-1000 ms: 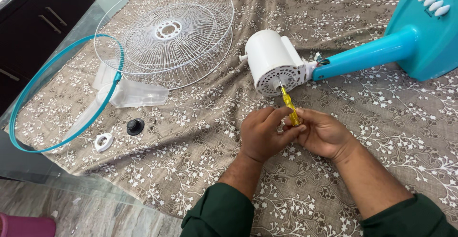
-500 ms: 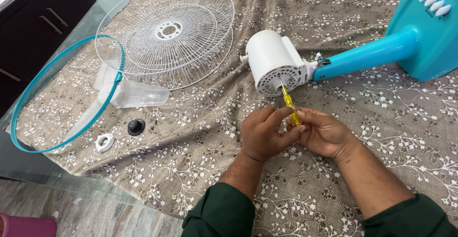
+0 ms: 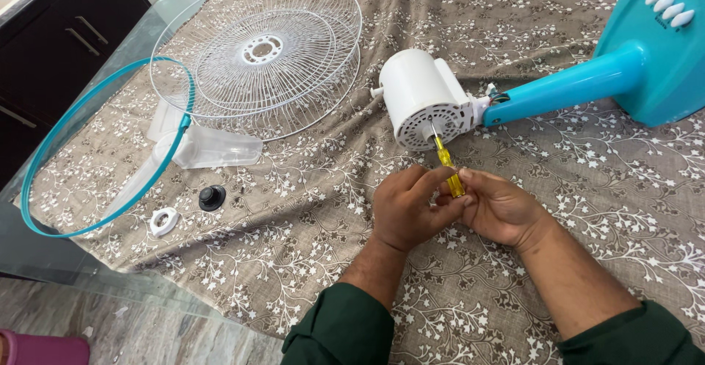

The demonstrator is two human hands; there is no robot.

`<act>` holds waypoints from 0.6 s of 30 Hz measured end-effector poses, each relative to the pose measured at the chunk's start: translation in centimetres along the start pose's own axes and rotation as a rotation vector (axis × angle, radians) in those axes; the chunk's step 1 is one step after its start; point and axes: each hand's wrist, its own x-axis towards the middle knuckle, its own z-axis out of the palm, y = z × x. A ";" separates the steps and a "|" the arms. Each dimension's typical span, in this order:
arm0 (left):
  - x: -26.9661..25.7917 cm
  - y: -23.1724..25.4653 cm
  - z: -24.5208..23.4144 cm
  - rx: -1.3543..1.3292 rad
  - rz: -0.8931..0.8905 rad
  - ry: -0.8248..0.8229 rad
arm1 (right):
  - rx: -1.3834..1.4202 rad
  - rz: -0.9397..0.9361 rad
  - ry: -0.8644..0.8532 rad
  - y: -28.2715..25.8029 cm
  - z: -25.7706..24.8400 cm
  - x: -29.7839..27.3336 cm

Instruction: The person uses a yellow screwdriver to loosen and remove a screw from the rear of a disassembled electric fan motor. The fan cage and other parts lie nearby on a table. The person continues to turn the screwdriver and remove the screw from the motor housing.

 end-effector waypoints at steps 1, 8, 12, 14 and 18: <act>-0.1 0.0 0.0 0.004 -0.005 0.006 | -0.007 0.012 0.025 -0.1 -0.1 0.0; -0.1 0.0 0.1 0.026 -0.023 -0.013 | 0.041 -0.013 -0.073 0.1 -0.1 0.1; -0.1 -0.1 0.2 0.024 -0.017 -0.016 | -0.009 0.005 0.026 -0.1 0.1 -0.1; -0.2 -0.1 0.2 0.035 -0.012 -0.015 | 0.005 0.001 -0.051 -0.3 0.3 -0.1; -0.2 -0.1 0.1 0.023 -0.031 -0.023 | -0.072 0.016 0.047 -0.1 1.1 0.0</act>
